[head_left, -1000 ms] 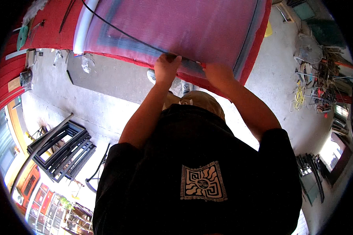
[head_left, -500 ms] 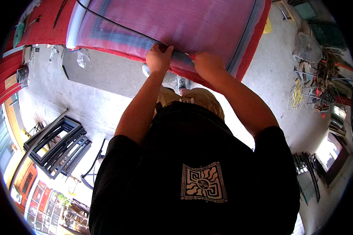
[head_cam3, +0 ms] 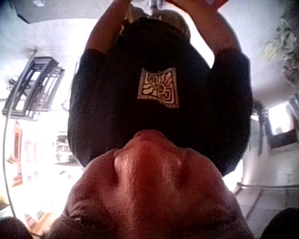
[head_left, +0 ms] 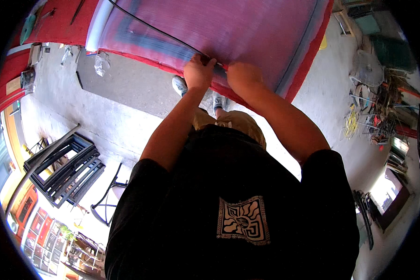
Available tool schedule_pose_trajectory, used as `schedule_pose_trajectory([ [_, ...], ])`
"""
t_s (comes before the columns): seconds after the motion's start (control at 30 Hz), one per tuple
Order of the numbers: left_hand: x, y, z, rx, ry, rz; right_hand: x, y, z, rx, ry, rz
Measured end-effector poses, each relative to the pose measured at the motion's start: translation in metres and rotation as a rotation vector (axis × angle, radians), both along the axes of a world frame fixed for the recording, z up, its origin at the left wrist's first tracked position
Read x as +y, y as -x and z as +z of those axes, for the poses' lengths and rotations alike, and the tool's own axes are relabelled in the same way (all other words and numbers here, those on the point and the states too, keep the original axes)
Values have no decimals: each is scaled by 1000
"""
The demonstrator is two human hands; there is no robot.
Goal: The person uses a utility knife to trim excess mesh from a metal frame on a table and aligns a length of black rubber spline along the edge.
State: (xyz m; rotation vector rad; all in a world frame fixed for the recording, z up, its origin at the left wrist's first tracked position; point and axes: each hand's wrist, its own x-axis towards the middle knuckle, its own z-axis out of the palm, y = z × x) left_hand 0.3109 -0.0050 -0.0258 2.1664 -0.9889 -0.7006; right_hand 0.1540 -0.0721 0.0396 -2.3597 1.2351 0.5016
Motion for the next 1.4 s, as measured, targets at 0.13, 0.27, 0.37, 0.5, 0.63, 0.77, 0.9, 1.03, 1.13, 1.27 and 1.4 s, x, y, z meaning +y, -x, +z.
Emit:
schedule_pose_trajectory([
  [0.13,4,-6,16,-37,-60,10,-2,13,-20,58,-6,54],
  [0.27,18,-22,23,-498,153,-43,-8,1,-4,90,-54,4],
  [0.37,29,-40,4,-571,38,-116,-4,-29,11,26,-52,-38],
  [0.5,39,-51,-5,-572,-5,-150,-10,-10,-15,44,-25,52],
  [0.63,42,-55,-4,-558,-17,-116,-7,-24,3,64,-47,44],
  [0.77,38,-52,0,-551,-1,-135,-15,-69,-4,-11,-33,55],
  [0.9,46,-62,3,-533,21,-89,-7,-52,-14,-44,12,50],
  [1.03,21,-102,-1,-642,-17,-56,-4,-64,-25,-31,23,59],
  [1.13,6,-121,4,-599,-30,-69,-14,-96,-31,-23,71,-17],
  [1.27,20,-129,-3,-601,-65,-73,-10,-84,-33,-4,15,16],
  [1.4,22,-132,0,-609,-59,-26,-9,-97,-7,-11,-20,-4],
])
